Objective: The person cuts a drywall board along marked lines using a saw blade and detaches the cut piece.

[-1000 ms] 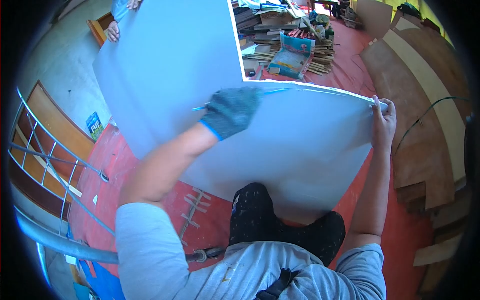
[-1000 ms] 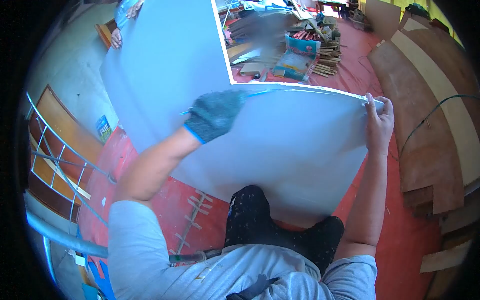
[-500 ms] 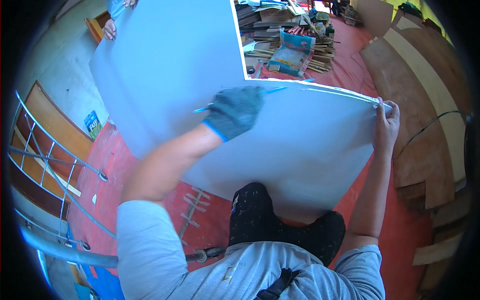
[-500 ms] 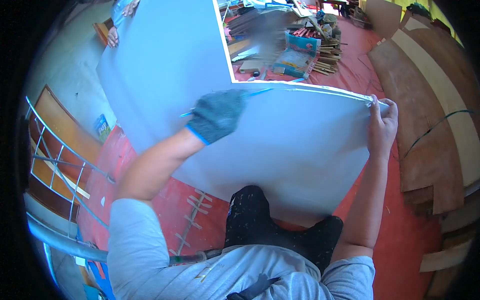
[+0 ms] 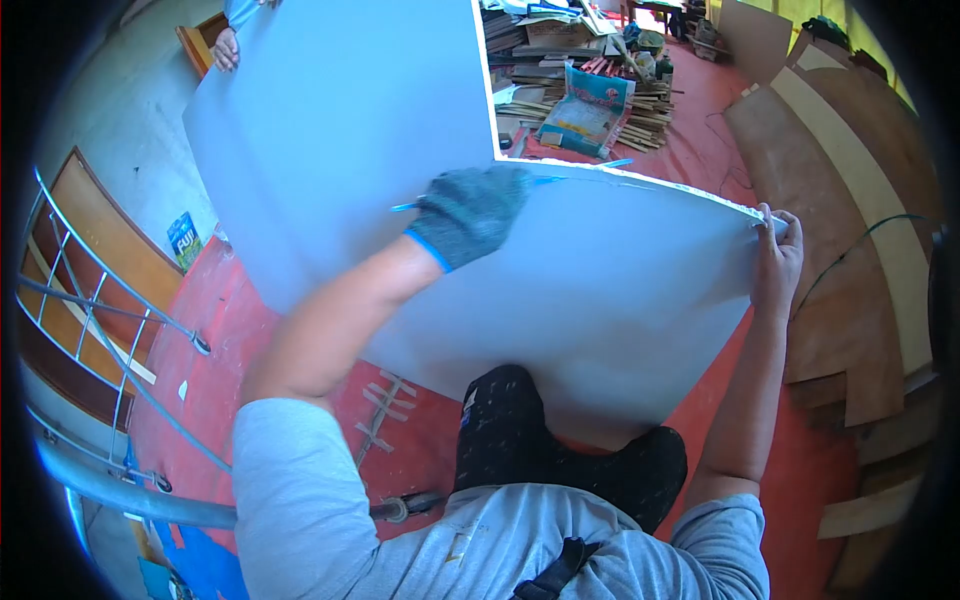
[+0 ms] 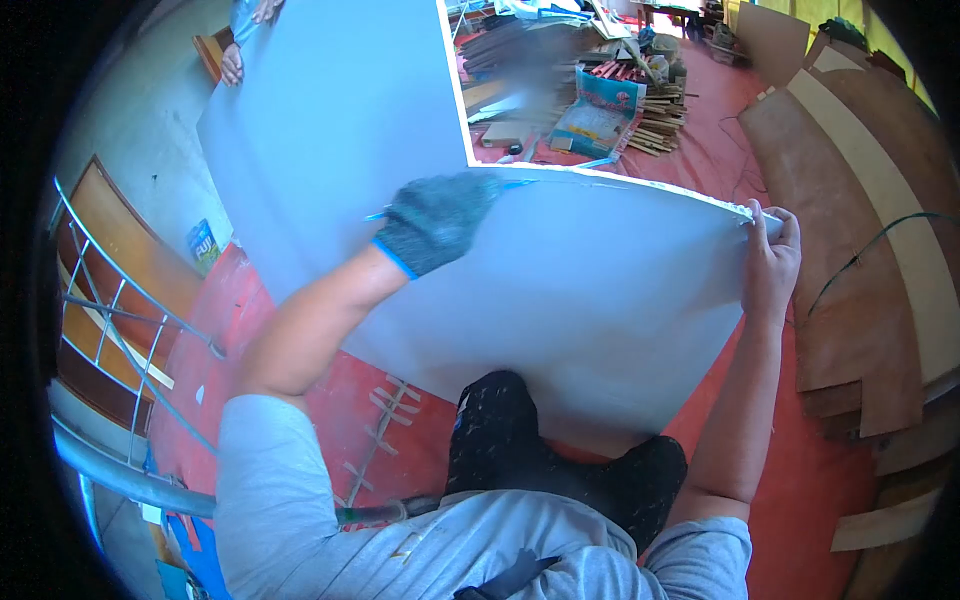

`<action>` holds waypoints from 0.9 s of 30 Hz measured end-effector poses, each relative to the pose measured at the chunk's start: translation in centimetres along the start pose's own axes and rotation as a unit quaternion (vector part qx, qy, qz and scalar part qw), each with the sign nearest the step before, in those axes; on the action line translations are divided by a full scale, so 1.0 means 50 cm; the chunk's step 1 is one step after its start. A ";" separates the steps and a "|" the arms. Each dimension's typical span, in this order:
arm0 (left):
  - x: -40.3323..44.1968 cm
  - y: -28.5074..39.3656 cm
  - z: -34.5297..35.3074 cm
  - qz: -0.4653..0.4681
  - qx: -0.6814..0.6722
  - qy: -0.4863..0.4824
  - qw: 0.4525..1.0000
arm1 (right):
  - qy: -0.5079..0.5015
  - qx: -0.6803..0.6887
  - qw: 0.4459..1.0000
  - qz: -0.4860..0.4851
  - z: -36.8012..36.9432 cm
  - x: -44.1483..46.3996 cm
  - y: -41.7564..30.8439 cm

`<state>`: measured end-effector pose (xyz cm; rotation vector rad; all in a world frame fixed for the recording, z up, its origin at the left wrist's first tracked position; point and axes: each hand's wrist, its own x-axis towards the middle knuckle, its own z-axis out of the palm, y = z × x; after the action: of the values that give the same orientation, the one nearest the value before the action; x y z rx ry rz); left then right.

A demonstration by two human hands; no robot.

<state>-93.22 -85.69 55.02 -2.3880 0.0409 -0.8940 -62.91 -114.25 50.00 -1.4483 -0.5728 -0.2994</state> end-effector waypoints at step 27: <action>-0.040 -0.021 -0.038 0.000 0.072 -0.068 0.995 | 0.034 -0.018 0.999 -0.005 0.004 -0.016 -0.001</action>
<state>-96.10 -85.33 55.55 -2.3065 -0.0736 -0.7083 -63.65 -114.18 49.63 -1.4650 -0.5218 -0.3675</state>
